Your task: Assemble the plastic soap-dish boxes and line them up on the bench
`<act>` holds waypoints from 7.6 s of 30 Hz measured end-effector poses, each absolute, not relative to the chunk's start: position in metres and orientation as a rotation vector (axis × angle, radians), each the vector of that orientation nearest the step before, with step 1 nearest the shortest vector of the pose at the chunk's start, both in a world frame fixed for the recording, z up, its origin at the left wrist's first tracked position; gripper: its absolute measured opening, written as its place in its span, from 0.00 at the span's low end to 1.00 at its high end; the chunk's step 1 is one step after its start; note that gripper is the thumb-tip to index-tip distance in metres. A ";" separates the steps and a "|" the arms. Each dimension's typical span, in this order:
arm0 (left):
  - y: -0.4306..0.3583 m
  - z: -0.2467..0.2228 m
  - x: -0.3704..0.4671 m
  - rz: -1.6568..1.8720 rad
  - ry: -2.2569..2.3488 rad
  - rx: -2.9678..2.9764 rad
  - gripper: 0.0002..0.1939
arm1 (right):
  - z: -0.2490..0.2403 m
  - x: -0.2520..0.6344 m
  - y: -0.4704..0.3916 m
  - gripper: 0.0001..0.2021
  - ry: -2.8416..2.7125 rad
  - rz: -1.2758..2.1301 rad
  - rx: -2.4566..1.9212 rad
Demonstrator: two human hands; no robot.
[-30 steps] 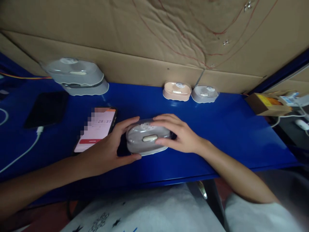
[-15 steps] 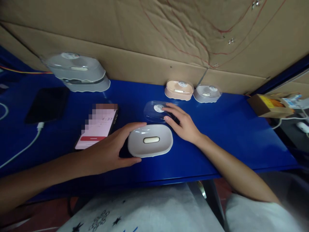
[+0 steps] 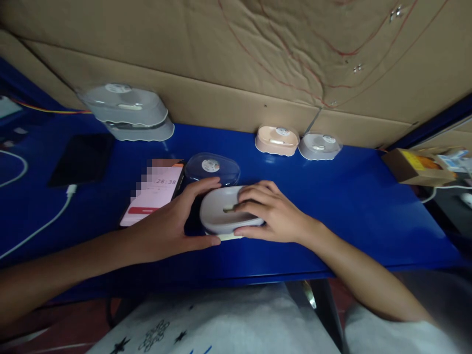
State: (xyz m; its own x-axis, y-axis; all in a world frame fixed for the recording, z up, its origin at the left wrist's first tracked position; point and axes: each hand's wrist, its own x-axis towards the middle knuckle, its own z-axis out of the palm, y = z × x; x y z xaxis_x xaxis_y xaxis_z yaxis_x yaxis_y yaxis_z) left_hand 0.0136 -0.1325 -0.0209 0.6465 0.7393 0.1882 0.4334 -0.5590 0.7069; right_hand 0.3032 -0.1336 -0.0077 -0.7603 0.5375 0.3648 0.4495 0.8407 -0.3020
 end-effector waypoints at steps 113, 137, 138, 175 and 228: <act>-0.128 0.001 0.028 0.738 0.653 0.696 0.22 | -0.013 0.284 -0.144 0.42 -2.397 0.166 -1.060; -0.128 0.001 0.028 0.757 0.672 0.721 0.24 | -0.018 0.291 -0.130 0.43 -2.504 0.208 -1.028; -0.128 0.000 0.029 0.754 0.674 0.723 0.24 | -0.018 0.291 -0.130 0.44 -2.508 0.199 -1.030; -0.123 -0.004 0.017 0.837 1.119 1.561 0.20 | 0.003 0.374 -0.035 0.25 -2.229 -0.378 -1.434; -0.128 -0.012 0.011 0.820 0.930 2.226 0.12 | -0.013 0.210 0.024 0.34 -2.630 -0.156 -1.113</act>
